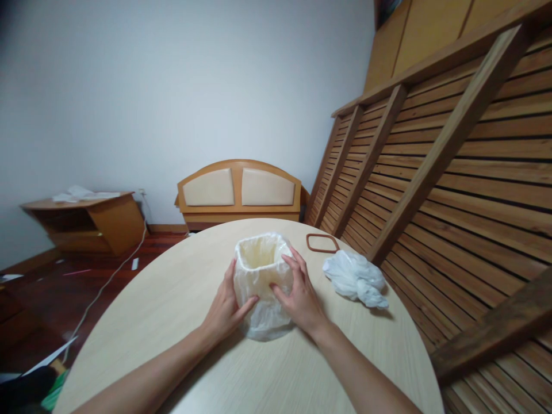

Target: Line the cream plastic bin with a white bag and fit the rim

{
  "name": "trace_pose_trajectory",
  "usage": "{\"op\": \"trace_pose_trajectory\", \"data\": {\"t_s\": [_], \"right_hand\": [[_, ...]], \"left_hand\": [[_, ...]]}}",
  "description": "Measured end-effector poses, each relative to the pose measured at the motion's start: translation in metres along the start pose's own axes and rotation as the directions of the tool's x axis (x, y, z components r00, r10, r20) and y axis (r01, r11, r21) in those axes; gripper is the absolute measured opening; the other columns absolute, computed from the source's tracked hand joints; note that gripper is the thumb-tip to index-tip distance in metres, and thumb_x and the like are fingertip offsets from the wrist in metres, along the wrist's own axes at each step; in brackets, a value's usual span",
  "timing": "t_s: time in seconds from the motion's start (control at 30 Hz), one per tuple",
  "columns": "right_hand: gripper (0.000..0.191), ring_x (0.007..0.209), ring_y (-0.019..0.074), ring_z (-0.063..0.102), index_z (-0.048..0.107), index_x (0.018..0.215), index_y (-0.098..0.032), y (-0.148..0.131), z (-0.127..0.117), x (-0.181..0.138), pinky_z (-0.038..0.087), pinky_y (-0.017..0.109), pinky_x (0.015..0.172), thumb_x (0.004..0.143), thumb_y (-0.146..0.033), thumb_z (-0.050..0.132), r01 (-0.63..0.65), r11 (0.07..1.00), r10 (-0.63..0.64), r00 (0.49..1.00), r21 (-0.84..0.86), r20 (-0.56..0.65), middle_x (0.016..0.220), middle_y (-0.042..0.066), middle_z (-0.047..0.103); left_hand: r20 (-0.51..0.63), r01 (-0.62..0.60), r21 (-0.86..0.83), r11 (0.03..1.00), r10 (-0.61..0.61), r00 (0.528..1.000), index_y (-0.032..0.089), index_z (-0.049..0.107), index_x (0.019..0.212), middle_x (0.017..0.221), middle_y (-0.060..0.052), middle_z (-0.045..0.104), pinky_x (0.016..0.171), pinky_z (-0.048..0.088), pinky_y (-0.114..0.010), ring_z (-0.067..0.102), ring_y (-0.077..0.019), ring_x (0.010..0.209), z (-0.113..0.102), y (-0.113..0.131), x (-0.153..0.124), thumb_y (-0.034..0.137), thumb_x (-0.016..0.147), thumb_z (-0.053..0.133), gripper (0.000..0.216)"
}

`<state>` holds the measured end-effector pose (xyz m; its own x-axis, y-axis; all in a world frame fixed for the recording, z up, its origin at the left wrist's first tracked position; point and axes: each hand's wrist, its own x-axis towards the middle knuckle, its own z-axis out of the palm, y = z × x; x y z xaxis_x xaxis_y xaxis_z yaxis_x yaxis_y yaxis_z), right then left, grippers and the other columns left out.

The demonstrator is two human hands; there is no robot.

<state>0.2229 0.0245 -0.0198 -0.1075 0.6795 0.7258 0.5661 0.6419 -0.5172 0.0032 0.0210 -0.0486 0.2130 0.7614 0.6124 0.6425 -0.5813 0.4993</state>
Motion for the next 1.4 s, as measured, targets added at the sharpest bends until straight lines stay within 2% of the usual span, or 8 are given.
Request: {"op": "trace_pose_trajectory", "data": {"t_s": [0.23, 0.37, 0.5, 0.7, 0.83, 1.0, 1.23, 1.4], "right_hand": [[0.069, 0.134, 0.0318, 0.046, 0.035, 0.147, -0.031, -0.002, -0.010, 0.001, 0.053, 0.048, 0.099, 0.086, -0.035, 0.068, 0.007, 0.999, -0.007, 1.000, 0.046, 0.014, 0.146, 0.013, 0.042], [0.089, 0.142, 0.0344, 0.036, 0.022, 0.155, -0.031, 0.006, -0.008, 0.003, 0.042, 0.055, 0.110, 0.083, -0.048, 0.071, -0.052, 0.993, 0.052, 0.999, 0.105, 0.004, 0.159, 0.015, 0.028], [0.111, 0.151, 0.0328, 0.023, 0.001, 0.160, -0.030, 0.014, 0.001, 0.004, 0.025, 0.058, 0.119, 0.079, -0.060, 0.072, -0.222, 0.938, 0.194, 0.973, 0.267, 0.128, 0.165, 0.015, 0.019], [0.113, 0.137, 0.0285, 0.049, 0.004, 0.160, -0.030, 0.017, 0.005, 0.000, 0.044, 0.048, 0.110, 0.077, -0.059, 0.075, -0.348, 0.813, 0.220, 0.926, 0.467, 0.308, 0.158, 0.015, 0.038], [0.112, 0.137, 0.0328, 0.048, 0.021, 0.158, -0.027, 0.027, -0.004, 0.002, 0.042, 0.053, 0.110, 0.070, -0.064, 0.079, -0.319, 0.845, 0.203, 0.934, 0.429, 0.295, 0.156, 0.018, 0.041], [0.110, 0.147, 0.0331, 0.031, 0.019, 0.158, -0.031, 0.032, -0.010, 0.006, 0.027, 0.055, 0.119, 0.071, -0.075, 0.069, -0.240, 0.893, 0.158, 0.959, 0.380, 0.236, 0.164, 0.015, 0.026], [0.085, 0.140, 0.0269, 0.045, 0.020, 0.156, -0.029, 0.021, 0.000, -0.002, 0.037, 0.048, 0.116, 0.088, -0.046, 0.068, -0.298, 0.875, 0.181, 0.932, 0.380, 0.314, 0.158, 0.014, 0.038], [0.098, 0.151, 0.0291, 0.024, 0.002, 0.159, -0.036, 0.023, -0.002, -0.005, 0.028, 0.056, 0.120, 0.087, -0.035, 0.070, -0.021, 0.989, -0.008, 0.980, 0.144, 0.197, 0.167, 0.011, 0.013]], "left_hand": [[-0.030, -0.043, -0.080, 0.996, 0.041, 0.999, 0.021, -0.010, 0.157, 0.165, -0.021, 0.013, 0.120, 0.027, -0.059, 0.021, -0.0352, 0.152, -0.013, -0.002, 0.002, 0.036, 0.089, 0.058, 0.098], [-0.078, -0.003, -0.151, 0.989, -0.009, 0.997, 0.023, -0.013, 0.157, 0.166, -0.020, 0.007, 0.122, 0.023, -0.056, 0.017, -0.0334, 0.153, -0.011, -0.003, 0.007, 0.045, 0.090, 0.059, 0.102], [-0.067, 0.047, -0.188, 0.981, -0.060, 0.996, 0.024, -0.013, 0.157, 0.167, -0.019, 0.008, 0.123, 0.019, -0.058, 0.014, -0.0337, 0.154, 0.000, -0.005, 0.013, 0.048, 0.085, 0.066, 0.109], [-0.016, 0.117, -0.211, 0.970, -0.123, 0.992, 0.023, -0.013, 0.156, 0.164, -0.023, 0.015, 0.120, 0.026, -0.060, 0.025, -0.0363, 0.151, 0.003, -0.008, 0.012, 0.046, 0.084, 0.069, 0.111], [-0.029, 0.060, -0.229, 0.971, -0.068, 0.997, 0.025, -0.011, 0.156, 0.165, -0.020, 0.013, 0.122, 0.023, -0.057, 0.020, -0.0346, 0.152, -0.004, -0.006, 0.012, 0.045, 0.084, 0.069, 0.110], [-0.032, 0.087, -0.231, 0.969, -0.097, 0.995, 0.027, -0.009, 0.157, 0.166, -0.018, 0.013, 0.124, 0.019, -0.058, 0.017, -0.0324, 0.153, -0.003, -0.006, 0.013, 0.041, 0.090, 0.063, 0.100], [-0.064, 0.074, -0.180, 0.981, -0.087, 0.994, 0.027, -0.011, 0.157, 0.165, -0.018, 0.015, 0.123, 0.023, -0.058, 0.019, -0.0327, 0.153, 0.000, -0.009, 0.009, 0.036, 0.091, 0.063, 0.099], [-0.152, -0.157, -0.031, 0.987, 0.150, 0.977, 0.033, -0.002, 0.158, 0.168, -0.015, 0.000, 0.120, 0.026, -0.060, 0.010, -0.0330, 0.155, -0.008, -0.004, 0.009, 0.028, 0.093, 0.062, 0.092]]}}
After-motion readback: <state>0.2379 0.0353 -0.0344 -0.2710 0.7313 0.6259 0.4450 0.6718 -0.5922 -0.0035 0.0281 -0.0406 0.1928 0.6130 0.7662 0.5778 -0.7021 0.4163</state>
